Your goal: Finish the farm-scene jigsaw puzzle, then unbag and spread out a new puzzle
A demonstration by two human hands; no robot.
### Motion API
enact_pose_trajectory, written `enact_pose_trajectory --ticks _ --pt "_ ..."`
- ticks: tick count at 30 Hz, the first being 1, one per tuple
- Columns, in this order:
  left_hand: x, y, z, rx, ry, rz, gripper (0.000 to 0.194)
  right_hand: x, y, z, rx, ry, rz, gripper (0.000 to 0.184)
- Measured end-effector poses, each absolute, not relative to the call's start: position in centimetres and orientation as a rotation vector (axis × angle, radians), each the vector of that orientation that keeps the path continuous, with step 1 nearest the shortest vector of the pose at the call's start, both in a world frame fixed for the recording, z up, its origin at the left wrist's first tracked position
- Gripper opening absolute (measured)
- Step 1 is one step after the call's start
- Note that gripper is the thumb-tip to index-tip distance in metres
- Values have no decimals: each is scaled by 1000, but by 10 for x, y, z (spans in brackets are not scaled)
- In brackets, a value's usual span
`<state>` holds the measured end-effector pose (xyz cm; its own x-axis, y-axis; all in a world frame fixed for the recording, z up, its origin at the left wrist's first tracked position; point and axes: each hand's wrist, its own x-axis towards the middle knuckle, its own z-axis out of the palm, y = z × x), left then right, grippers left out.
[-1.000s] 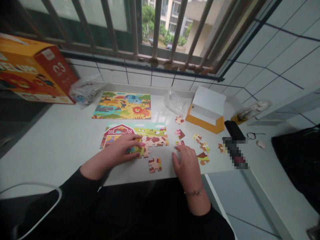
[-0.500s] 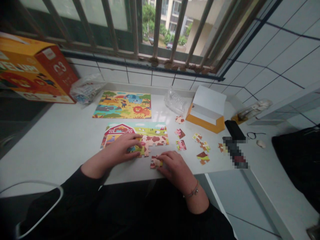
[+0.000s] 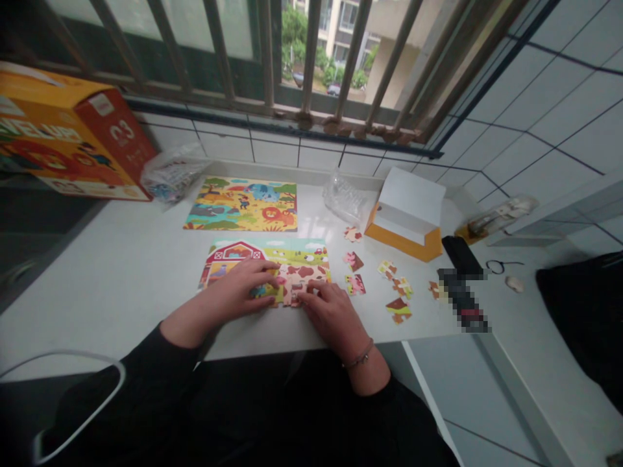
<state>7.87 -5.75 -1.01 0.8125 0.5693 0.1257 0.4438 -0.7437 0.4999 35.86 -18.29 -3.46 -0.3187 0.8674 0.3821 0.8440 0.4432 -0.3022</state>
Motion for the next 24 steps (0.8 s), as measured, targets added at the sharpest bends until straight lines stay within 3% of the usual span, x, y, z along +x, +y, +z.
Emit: enact_pose_trajectory --ticks 5,14,24 --pt "79 -57 -11 2540 755 380 17 358 -184 -33 -1451 -2224 66 39" --pt "78 -57 -15 2530 748 413 17 349 -185 -30 -1455 -2229 70 27" --pt "78 -56 -16 2544 759 389 22 334 -191 -26 -1564 -2170 61 26"
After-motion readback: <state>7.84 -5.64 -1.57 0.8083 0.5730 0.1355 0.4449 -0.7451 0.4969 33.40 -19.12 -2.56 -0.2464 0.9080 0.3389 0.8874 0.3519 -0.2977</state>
